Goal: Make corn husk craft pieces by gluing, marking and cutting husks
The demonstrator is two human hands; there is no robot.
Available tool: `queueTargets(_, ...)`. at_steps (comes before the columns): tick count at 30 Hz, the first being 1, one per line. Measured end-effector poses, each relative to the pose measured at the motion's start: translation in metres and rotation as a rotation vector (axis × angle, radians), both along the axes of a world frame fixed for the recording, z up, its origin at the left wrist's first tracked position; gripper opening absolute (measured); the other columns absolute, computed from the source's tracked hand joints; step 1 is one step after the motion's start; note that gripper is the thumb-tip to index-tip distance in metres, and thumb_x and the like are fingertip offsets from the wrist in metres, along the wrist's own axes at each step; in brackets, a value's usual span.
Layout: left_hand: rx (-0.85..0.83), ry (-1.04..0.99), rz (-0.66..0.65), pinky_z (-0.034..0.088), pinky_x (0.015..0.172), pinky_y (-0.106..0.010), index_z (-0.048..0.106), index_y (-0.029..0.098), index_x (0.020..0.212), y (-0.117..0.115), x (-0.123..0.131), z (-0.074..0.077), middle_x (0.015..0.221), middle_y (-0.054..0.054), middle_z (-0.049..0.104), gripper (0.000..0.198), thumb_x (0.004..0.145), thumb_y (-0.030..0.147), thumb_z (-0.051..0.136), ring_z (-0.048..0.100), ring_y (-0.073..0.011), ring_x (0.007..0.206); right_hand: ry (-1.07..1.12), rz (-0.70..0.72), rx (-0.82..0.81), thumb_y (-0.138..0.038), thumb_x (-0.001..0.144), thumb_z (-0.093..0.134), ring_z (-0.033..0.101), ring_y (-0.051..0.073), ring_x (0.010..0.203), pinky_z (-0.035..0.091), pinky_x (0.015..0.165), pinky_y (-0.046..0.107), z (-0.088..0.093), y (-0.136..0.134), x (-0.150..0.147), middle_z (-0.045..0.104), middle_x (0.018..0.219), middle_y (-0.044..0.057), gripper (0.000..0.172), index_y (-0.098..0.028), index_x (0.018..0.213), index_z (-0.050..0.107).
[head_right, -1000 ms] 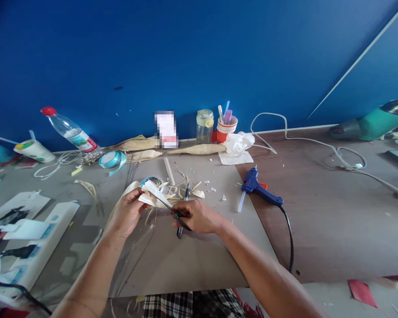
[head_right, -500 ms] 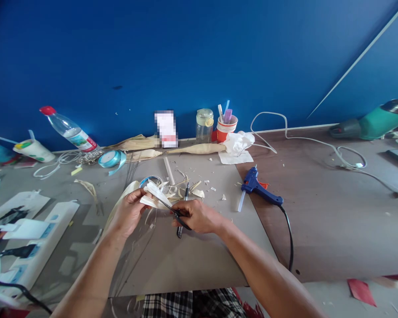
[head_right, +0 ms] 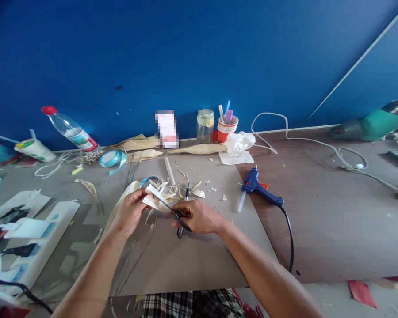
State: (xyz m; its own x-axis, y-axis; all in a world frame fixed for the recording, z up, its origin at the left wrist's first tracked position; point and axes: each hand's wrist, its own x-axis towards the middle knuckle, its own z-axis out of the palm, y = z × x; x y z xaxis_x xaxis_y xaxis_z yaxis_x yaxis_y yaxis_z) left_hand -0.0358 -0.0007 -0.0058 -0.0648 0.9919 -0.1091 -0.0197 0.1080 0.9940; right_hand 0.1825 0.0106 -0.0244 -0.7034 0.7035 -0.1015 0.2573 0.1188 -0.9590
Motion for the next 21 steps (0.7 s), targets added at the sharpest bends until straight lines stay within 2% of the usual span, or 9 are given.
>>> queueTargets(6, -0.013, 0.011, -0.027, 0.037, 0.056, -0.020, 0.065, 0.016, 0.065, -0.0004, 0.0021, 0.0040, 0.059, 0.003, 0.056, 0.014, 0.067, 0.029, 0.070, 0.046, -0.0095, 0.056, 0.003, 0.004, 0.001, -0.035, 0.079, 0.063, 0.033, 0.008, 0.059, 0.030, 0.052, 0.020, -0.0022, 0.0003, -0.0003, 0.041, 0.064, -0.004, 0.026, -0.015, 0.096, 0.062)
queueTargets(21, -0.012, -0.002, -0.067, 0.036, 0.057, -0.021, 0.064, 0.017, 0.067, -0.0005, -0.0012, 0.0004, 0.059, 0.003, 0.054, 0.016, 0.071, 0.031, 0.069, 0.045, -0.0096, 0.056, -0.003, -0.001, -0.012, -0.034, 0.078, 0.062, 0.033, 0.008, 0.059, 0.031, 0.054, 0.020, -0.0015, 0.0008, 0.0001, 0.041, 0.065, -0.004, 0.026, -0.014, 0.095, 0.062)
